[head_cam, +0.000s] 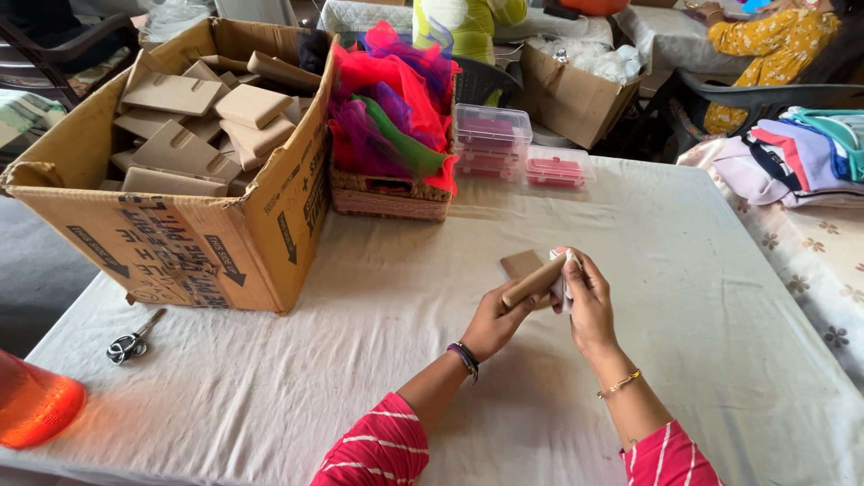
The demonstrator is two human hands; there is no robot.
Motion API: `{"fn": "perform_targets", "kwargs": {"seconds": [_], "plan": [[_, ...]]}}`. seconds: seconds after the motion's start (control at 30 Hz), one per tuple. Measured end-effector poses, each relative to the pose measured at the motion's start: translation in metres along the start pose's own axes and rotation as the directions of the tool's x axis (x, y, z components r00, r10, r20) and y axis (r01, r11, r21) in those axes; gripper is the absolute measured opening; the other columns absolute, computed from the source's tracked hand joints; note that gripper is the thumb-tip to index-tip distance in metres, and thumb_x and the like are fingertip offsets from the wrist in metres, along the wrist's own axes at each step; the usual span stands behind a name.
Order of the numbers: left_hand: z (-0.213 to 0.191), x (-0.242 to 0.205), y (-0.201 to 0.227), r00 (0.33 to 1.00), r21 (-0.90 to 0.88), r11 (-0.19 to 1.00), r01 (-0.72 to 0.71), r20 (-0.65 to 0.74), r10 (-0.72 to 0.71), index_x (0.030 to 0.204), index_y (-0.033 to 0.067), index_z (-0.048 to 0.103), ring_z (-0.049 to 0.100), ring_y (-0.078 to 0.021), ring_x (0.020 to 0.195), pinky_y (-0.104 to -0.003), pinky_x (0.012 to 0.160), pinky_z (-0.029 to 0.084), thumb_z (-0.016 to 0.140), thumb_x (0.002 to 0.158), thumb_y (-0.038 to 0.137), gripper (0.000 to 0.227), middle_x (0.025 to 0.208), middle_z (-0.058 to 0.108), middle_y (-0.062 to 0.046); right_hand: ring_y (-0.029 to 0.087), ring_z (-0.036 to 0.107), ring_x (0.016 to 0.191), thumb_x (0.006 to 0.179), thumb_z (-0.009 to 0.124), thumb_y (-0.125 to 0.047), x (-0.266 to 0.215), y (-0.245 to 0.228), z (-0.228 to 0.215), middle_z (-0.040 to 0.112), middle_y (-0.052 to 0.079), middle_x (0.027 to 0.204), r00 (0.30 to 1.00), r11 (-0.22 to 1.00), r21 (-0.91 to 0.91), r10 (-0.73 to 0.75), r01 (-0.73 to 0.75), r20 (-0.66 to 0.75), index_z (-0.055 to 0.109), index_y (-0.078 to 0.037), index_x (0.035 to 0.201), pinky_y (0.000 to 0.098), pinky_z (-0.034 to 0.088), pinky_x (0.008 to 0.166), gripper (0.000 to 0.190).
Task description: Manually wrapping soap or small rectangular objects in protective paper or fabric.
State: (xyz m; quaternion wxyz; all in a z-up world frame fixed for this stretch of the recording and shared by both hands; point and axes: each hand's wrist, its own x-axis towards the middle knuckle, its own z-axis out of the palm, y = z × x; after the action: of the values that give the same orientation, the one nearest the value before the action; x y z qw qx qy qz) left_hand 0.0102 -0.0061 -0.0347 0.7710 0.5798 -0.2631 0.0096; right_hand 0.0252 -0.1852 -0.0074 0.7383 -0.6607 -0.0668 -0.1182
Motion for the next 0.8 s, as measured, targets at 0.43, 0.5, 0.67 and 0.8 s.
{"fn": "perform_targets", "kwargs": {"seconds": [0.43,0.5,0.67,0.8], "plan": [[0.009,0.001,0.042,0.982,0.553,0.831,-0.062,-0.115,0.15,0.109,0.0034,0.069,0.067,-0.0344,0.07,-0.04,0.064,0.052,0.067,0.092,0.006,0.017,0.085,0.071,-0.02,0.022,0.071,0.098,0.101,0.061,-0.014,-0.023,-0.035,0.029,0.065,0.012,0.13,0.83,0.645,-0.523,-0.459,0.557,0.318,0.069,-0.006,0.121,0.0305,0.059,0.081,0.023],[0.009,0.0,0.041,0.976,0.507,0.859,-0.074,-0.141,0.167,0.119,0.0051,0.068,0.066,-0.0346,0.069,-0.04,0.063,0.052,0.066,0.087,0.003,0.032,0.086,0.069,-0.02,0.025,0.071,0.106,0.102,0.061,-0.014,-0.026,-0.035,0.032,0.065,0.012,0.131,0.816,0.604,-0.555,-0.492,0.572,0.304,0.069,-0.006,0.121,0.0334,0.059,0.085,0.022],[0.003,0.001,0.007,0.987,0.562,0.825,0.054,-0.153,0.04,0.105,0.0,0.068,0.064,-0.0362,0.069,-0.04,0.065,0.052,0.066,0.091,0.001,0.014,0.082,0.069,-0.023,0.025,0.072,0.106,0.1,0.063,-0.017,-0.037,-0.04,0.046,0.067,0.011,0.132,0.779,0.515,-0.592,-0.498,0.619,0.381,0.07,-0.008,0.119,0.0337,0.061,0.085,0.022],[0.013,0.001,0.04,0.986,0.446,0.895,0.016,-0.155,0.059,0.111,0.0006,0.068,0.069,-0.0291,0.072,-0.036,0.067,0.053,0.069,0.093,0.008,0.019,0.089,0.073,-0.019,0.023,0.071,0.1,0.103,0.059,-0.018,-0.026,-0.042,0.038,0.065,0.013,0.134,0.825,0.637,-0.525,-0.458,0.564,0.33,0.067,-0.007,0.123,0.0327,0.06,0.079,0.024]]}}
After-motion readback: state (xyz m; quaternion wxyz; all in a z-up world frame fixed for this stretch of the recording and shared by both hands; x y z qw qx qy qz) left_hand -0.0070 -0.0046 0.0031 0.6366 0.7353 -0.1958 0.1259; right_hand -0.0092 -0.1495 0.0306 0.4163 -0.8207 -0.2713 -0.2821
